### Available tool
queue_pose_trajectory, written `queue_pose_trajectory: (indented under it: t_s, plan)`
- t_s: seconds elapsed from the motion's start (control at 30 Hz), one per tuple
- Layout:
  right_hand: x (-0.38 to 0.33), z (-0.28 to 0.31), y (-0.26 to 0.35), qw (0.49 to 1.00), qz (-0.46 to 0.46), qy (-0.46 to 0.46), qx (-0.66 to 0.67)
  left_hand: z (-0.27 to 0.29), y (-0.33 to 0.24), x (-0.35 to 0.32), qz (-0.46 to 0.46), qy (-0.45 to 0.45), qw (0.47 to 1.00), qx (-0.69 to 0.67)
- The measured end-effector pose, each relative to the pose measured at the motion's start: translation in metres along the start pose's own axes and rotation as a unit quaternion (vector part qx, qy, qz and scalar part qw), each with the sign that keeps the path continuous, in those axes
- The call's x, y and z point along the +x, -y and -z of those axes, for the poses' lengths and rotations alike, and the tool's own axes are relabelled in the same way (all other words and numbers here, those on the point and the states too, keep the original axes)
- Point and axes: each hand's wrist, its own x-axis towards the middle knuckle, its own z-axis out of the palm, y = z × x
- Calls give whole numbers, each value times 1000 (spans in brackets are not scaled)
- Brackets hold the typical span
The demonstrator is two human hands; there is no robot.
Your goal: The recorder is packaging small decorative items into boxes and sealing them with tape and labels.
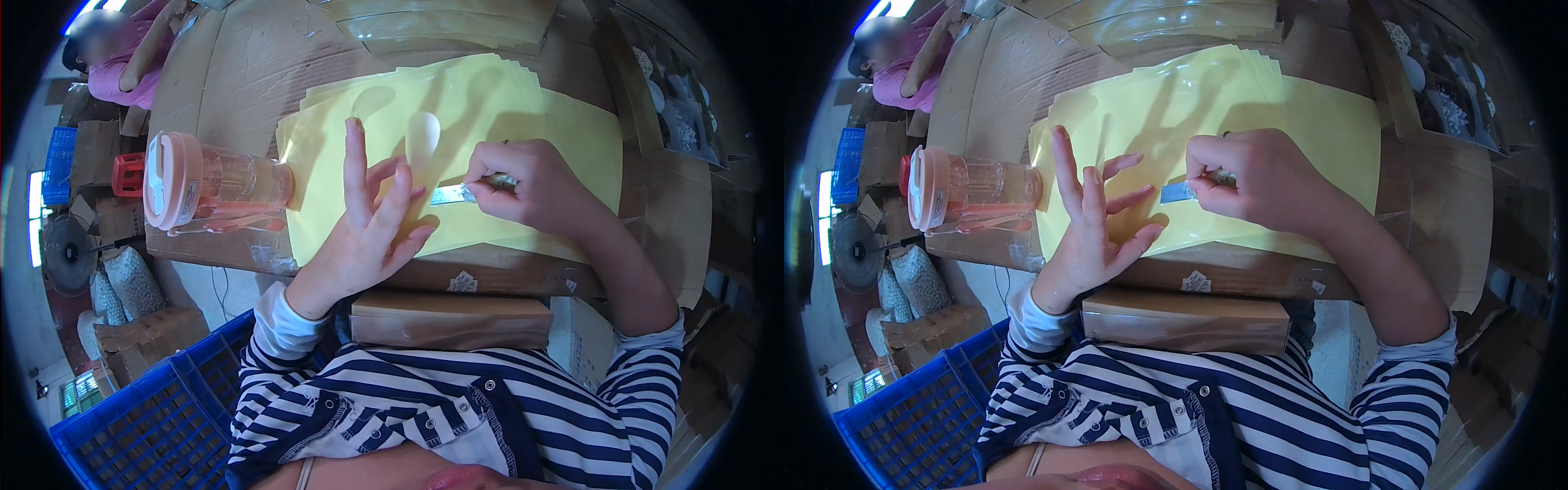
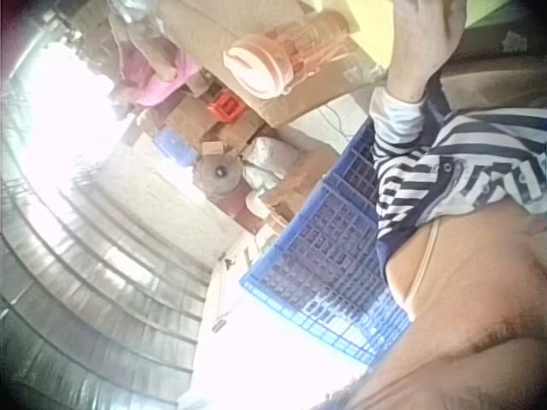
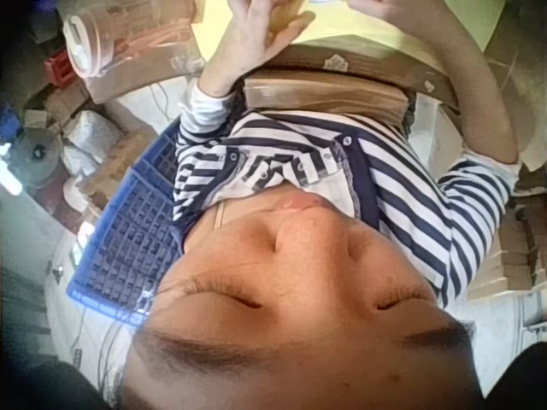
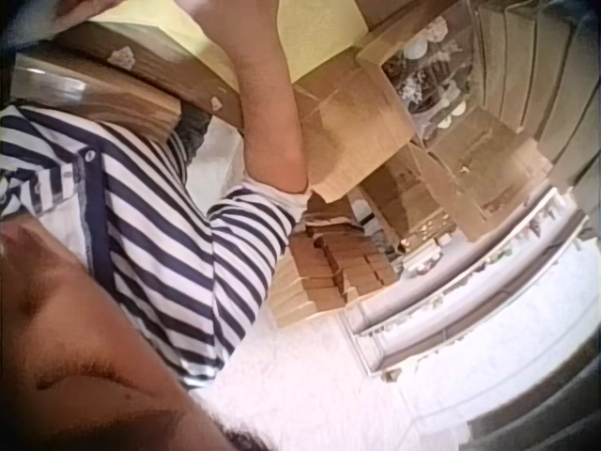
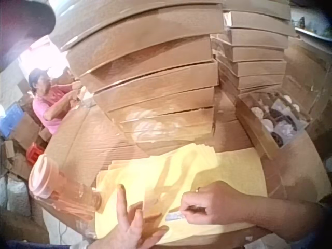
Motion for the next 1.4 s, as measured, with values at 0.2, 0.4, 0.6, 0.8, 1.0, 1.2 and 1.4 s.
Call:
queue_pose_trajectory:
  t_s: [0.2, 0.4, 0.6, 0.8, 1.0, 1.2, 1.4]
  plan:
    - [-1, 2, 1, 999, -18, 28, 21, -1, 2, -3, -13, 16, 1000, 8]
    - [1, 5, 0, 988, -91, 17, 123, 6, -4, 0, 9, 13, 999, 30]
    - [-1, 5, 0, 999, -31, 13, 31, 43, -50, 9, 118, -45, 980, -151]
    - [-20, 19, 36, 940, 117, -37, -317, 72, -85, 15, 172, -95, 921, -337]
    - [-102, 13, 97, 985, 15, 148, -89, 87, -126, 14, 339, -89, 862, -366]
    - [-128, -27, 98, 987, 12, 51, -153, 95, -130, 27, 450, 180, 800, -353]
    - [-126, -40, 102, 985, 51, -4, -165, 84, -136, 35, 492, 281, 772, -287]
